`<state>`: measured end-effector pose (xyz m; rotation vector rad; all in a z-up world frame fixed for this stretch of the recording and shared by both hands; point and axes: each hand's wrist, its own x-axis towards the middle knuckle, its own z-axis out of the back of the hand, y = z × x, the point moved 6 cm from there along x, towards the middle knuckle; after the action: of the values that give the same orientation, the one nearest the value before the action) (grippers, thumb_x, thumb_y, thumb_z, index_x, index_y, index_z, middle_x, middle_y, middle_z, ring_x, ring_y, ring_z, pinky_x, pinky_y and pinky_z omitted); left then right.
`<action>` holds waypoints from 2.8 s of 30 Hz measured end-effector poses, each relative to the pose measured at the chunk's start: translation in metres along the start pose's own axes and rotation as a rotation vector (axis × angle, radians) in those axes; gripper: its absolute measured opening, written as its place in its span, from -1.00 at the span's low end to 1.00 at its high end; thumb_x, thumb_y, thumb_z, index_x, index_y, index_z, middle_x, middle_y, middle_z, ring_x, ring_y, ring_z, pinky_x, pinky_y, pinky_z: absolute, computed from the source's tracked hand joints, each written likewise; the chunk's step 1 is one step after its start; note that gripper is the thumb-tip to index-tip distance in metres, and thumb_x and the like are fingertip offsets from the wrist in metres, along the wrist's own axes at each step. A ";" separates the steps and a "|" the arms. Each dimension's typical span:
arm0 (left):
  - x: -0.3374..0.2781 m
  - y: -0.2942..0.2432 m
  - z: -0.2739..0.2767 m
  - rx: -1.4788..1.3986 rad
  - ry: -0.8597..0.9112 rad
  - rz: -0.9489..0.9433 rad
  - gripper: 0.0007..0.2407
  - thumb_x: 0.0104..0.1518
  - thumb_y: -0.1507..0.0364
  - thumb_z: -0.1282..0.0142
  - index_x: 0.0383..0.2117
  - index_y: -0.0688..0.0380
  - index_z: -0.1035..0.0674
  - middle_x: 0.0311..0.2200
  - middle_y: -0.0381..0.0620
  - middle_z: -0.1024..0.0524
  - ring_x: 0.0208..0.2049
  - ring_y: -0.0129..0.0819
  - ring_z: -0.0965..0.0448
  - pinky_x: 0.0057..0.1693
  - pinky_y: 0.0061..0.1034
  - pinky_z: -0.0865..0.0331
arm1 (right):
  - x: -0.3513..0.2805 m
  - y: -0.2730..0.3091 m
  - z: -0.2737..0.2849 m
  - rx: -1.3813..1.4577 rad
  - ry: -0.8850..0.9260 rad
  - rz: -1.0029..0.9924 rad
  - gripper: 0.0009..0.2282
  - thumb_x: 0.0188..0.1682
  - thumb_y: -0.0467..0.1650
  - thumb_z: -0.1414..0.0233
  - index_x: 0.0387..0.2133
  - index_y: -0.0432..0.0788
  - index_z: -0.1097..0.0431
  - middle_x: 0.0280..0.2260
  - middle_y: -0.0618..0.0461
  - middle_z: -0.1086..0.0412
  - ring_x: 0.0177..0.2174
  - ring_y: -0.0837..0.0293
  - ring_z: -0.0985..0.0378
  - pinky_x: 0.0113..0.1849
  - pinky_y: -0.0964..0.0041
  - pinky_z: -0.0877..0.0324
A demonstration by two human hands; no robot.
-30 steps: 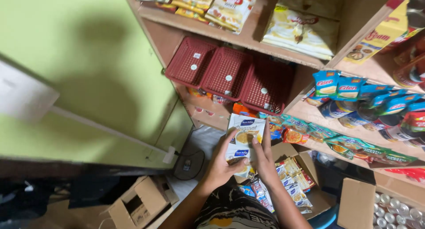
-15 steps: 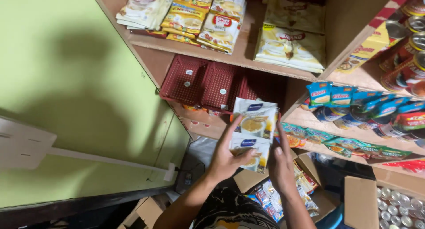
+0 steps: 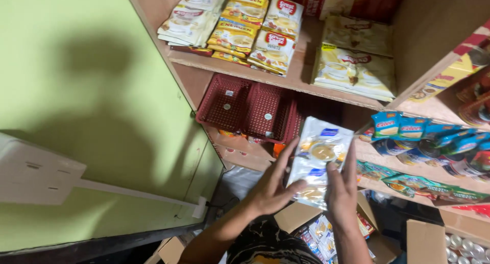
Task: Stocking various grocery items from a box onto a shelf.
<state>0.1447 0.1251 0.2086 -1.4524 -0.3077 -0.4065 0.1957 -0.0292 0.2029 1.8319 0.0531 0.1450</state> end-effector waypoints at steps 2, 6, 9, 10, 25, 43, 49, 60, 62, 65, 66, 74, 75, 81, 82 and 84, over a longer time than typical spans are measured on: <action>0.018 0.002 0.022 -0.029 -0.036 0.083 -0.27 0.25 0.21 -0.12 0.47 0.23 0.00 0.45 0.26 -0.10 0.47 0.01 -0.15 0.47 -0.22 -0.10 | 0.005 0.000 0.001 0.012 -0.013 0.023 -0.34 0.06 -0.54 0.19 0.47 -0.13 0.28 0.44 -0.11 0.13 0.28 0.11 -0.09 0.18 0.28 -0.08; 0.060 -0.011 0.081 0.702 -0.485 -0.217 -0.32 0.20 0.18 -0.31 0.38 0.12 -0.22 0.28 0.22 -0.31 0.33 0.10 -0.31 0.42 -0.06 -0.22 | 0.009 0.001 0.005 0.020 -0.050 0.069 -0.35 0.08 -0.53 0.19 0.47 -0.15 0.27 0.47 -0.10 0.20 0.35 0.09 -0.02 0.24 0.24 -0.02; 0.101 -0.027 0.099 0.959 -0.593 -0.235 -0.29 0.08 0.17 -0.38 0.35 0.06 -0.26 0.24 0.20 -0.26 0.25 0.16 -0.30 0.34 0.00 -0.23 | 0.009 -0.002 -0.001 0.022 -0.033 0.062 -0.35 0.08 -0.53 0.19 0.47 -0.14 0.28 0.48 -0.09 0.21 0.36 0.08 0.01 0.24 0.25 -0.01; 0.109 -0.028 0.101 0.959 -0.591 -0.237 -0.29 0.08 0.17 -0.38 0.35 0.06 -0.26 0.24 0.20 -0.26 0.25 0.16 -0.30 0.34 0.00 -0.23 | 0.009 -0.002 -0.003 0.023 -0.035 0.062 -0.35 0.08 -0.53 0.19 0.47 -0.14 0.28 0.48 -0.09 0.21 0.36 0.08 0.01 0.24 0.25 -0.01; 0.161 -0.004 0.092 1.198 -0.654 -0.100 -0.42 -0.07 0.18 -0.45 0.11 0.00 -0.46 0.13 0.17 -0.27 0.12 0.15 -0.36 0.12 0.00 -0.29 | 0.000 -0.010 0.009 -0.023 -0.060 -0.073 -0.34 0.05 -0.53 0.20 0.45 -0.08 0.28 0.46 -0.04 0.20 0.35 0.11 0.00 0.22 0.24 -0.01; 0.170 0.005 0.081 1.103 -0.640 -0.053 -0.46 -0.17 0.31 -0.51 -0.02 0.13 -0.52 0.06 0.15 -0.31 0.05 0.15 -0.47 0.09 -0.04 -0.45 | -0.006 -0.028 0.015 0.053 0.006 -0.120 -0.33 0.04 -0.52 0.14 0.45 -0.09 0.25 0.44 -0.04 0.14 0.30 0.19 -0.04 0.18 0.34 -0.06; 0.173 0.014 0.062 0.908 -0.529 0.026 -0.46 -0.13 0.29 -0.48 0.01 0.09 -0.49 0.11 0.14 -0.29 0.04 0.11 -0.49 0.03 -0.10 -0.51 | -0.007 -0.030 0.018 0.045 0.005 -0.117 -0.33 0.04 -0.52 0.14 0.45 -0.09 0.24 0.44 -0.04 0.12 0.29 0.18 -0.06 0.18 0.32 -0.06; 0.143 -0.030 0.110 0.976 -0.591 -0.310 -0.46 0.07 0.15 -0.45 0.13 0.05 -0.49 0.18 0.08 -0.28 0.25 0.04 -0.32 0.30 -0.02 -0.29 | -0.009 -0.028 0.018 0.067 0.023 -0.112 -0.34 0.04 -0.53 0.16 0.45 -0.10 0.24 0.44 -0.02 0.14 0.31 0.18 -0.04 0.19 0.31 -0.05; 0.143 -0.035 0.157 1.096 -0.705 -0.289 -0.50 0.11 0.19 -0.42 0.12 0.07 -0.49 0.20 0.07 -0.27 0.27 0.03 -0.26 0.31 0.01 -0.26 | -0.010 -0.028 0.020 0.071 0.026 -0.111 -0.34 0.04 -0.54 0.17 0.45 -0.11 0.24 0.44 -0.03 0.12 0.30 0.17 -0.06 0.19 0.30 -0.06; 0.146 -0.046 0.216 1.279 -0.843 -0.247 -0.55 0.14 0.24 -0.39 0.09 0.11 -0.49 0.21 0.08 -0.26 0.29 0.05 -0.19 0.31 0.06 -0.21 | -0.012 -0.026 0.019 0.079 0.026 -0.109 -0.35 0.04 -0.53 0.17 0.45 -0.11 0.23 0.43 -0.05 0.09 0.29 0.15 -0.09 0.19 0.28 -0.07; 0.147 -0.049 0.233 1.343 -0.870 -0.222 -0.56 0.13 0.25 -0.39 0.08 0.11 -0.49 0.20 0.09 -0.25 0.29 0.09 -0.18 0.29 0.08 -0.20 | -0.013 -0.024 0.018 0.082 0.026 -0.111 -0.35 0.04 -0.53 0.17 0.45 -0.10 0.23 0.43 -0.04 0.09 0.29 0.15 -0.09 0.19 0.28 -0.07; 0.147 -0.016 0.277 1.343 -0.824 -0.040 -0.53 0.01 0.23 -0.42 0.01 0.10 -0.51 0.10 0.09 -0.32 0.20 0.13 -0.25 0.14 0.04 -0.22 | -0.014 -0.025 0.010 0.091 0.042 -0.140 -0.35 0.05 -0.52 0.18 0.45 -0.09 0.26 0.42 -0.08 0.09 0.28 0.13 -0.12 0.19 0.24 -0.10; 0.146 -0.015 0.278 1.344 -0.815 -0.016 -0.53 -0.03 0.22 -0.43 0.00 0.06 -0.53 0.08 0.04 -0.33 0.19 0.09 -0.27 0.14 0.02 -0.22 | -0.015 -0.023 0.008 0.097 0.045 -0.148 -0.35 0.05 -0.52 0.19 0.45 -0.07 0.26 0.42 -0.10 0.07 0.27 0.11 -0.14 0.18 0.24 -0.11; 0.142 -0.016 0.266 1.484 -0.902 -0.041 -0.51 -0.18 0.15 -0.49 -0.07 -0.12 -0.61 -0.01 -0.05 -0.35 0.10 0.00 -0.30 0.14 0.02 -0.15 | -0.017 -0.025 0.002 0.075 0.059 -0.146 -0.34 0.04 -0.53 0.20 0.46 -0.06 0.26 0.41 -0.12 0.05 0.26 0.10 -0.17 0.17 0.23 -0.14; 0.141 -0.019 0.265 1.484 -0.902 -0.039 -0.51 -0.18 0.15 -0.49 -0.07 -0.12 -0.61 -0.01 -0.05 -0.35 0.10 0.00 -0.30 0.14 0.02 -0.15 | -0.019 -0.023 0.001 0.074 0.059 -0.148 -0.34 0.04 -0.53 0.20 0.46 -0.06 0.26 0.41 -0.12 0.05 0.26 0.10 -0.17 0.17 0.23 -0.14; 0.141 -0.021 0.267 1.438 -0.909 0.082 -0.51 -0.18 0.12 -0.48 -0.06 -0.19 -0.61 -0.03 -0.05 -0.34 0.07 0.05 -0.29 0.13 0.03 -0.13 | -0.020 -0.020 0.000 0.026 0.038 -0.191 -0.34 0.03 -0.51 0.19 0.45 -0.03 0.26 0.40 -0.10 0.05 0.25 0.10 -0.19 0.16 0.23 -0.18</action>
<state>0.2726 0.3780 0.3165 -0.1167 -0.9989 0.5430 0.1767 -0.0264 0.1823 1.8392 0.2568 0.0456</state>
